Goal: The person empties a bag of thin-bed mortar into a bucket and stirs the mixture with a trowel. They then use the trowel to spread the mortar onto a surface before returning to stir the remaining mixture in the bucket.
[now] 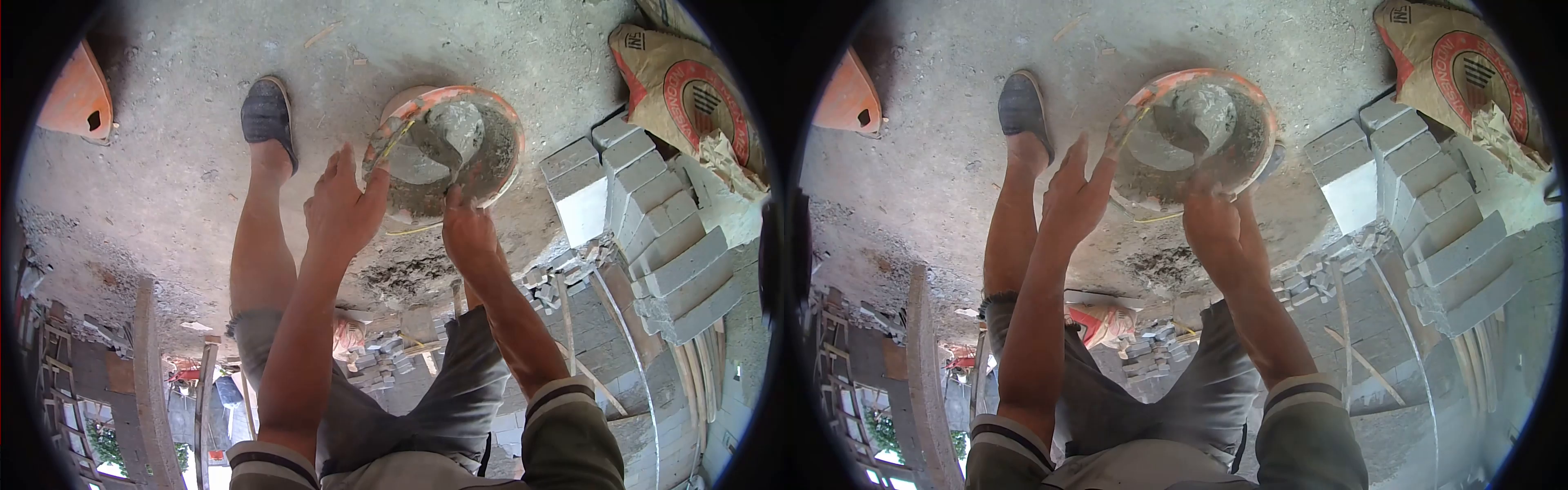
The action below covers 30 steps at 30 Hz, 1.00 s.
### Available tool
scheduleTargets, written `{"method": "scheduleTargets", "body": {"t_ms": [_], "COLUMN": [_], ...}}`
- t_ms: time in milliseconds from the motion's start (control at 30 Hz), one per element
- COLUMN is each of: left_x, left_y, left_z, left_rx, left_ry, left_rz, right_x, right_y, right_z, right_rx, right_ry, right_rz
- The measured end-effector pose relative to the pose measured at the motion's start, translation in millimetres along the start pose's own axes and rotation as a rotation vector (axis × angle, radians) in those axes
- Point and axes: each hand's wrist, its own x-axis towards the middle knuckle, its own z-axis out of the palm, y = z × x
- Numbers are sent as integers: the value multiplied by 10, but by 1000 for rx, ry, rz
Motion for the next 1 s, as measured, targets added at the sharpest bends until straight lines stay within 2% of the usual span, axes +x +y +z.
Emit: {"method": "scheduleTargets", "body": {"t_ms": [100, 167, 200, 267, 300, 367, 400, 467, 567, 600, 633, 700, 733, 800, 833, 900, 1000], "left_x": [32, 35, 18, -2, 20, 33, 36, 26, 31, 42, 30, 11, 15, 51, 53, 69, 99], "left_y": [11, 71, 100, 119, 123, 106, 67, 45, 19, 12, -11, -49, -40, -26, -34, -68, -109], "left_z": [22, 3, -1, 16, 13, 29, 51, 77, 87, 89, 101, 109, 97, 70, 74, 102, 153], "left_rx": [1, -10, -21, -10, -1, 28, 37, 41, 2, 22, 41, 56, 15, -29, -33, -36, -28], "left_ry": [27, 20, -2, -1, -2, 13, 11, 6, -32, -22, -17, 6, -22, -7, -16, 7, 20], "left_rz": [-2, -15, -31, -37, -43, -21, -18, -19, -36, -30, -30, -1, -19, -23, -12, -10, -13], "right_x": [-320, -434, -383, -190, -76, 162, 235, 237, 279, 242, 140, 125, 191, 495, 514, 348, 227], "right_y": [259, 318, 376, 491, 537, 598, 547, 416, 355, 343, 351, 467, 529, 566, 421, 189, 131], "right_z": [57, -88, 1, 277, 272, 218, 118, -147, -264, -259, -190, 354, 639, 947, 700, 230, 45], "right_rx": [31, 405, 409, 879, 892, 594, 620, 505, 501, 499, 495, 409, 425, 911, 916, 1229, 1255], "right_ry": [156, 13, 21, -188, -164, 161, 191, 110, 72, 117, 157, 354, 375, -22, -8, -276, -213], "right_rz": [-120, -107, -114, 270, 243, 119, 99, 369, 426, 405, 387, 325, 309, 467, 436, 485, 356]}}
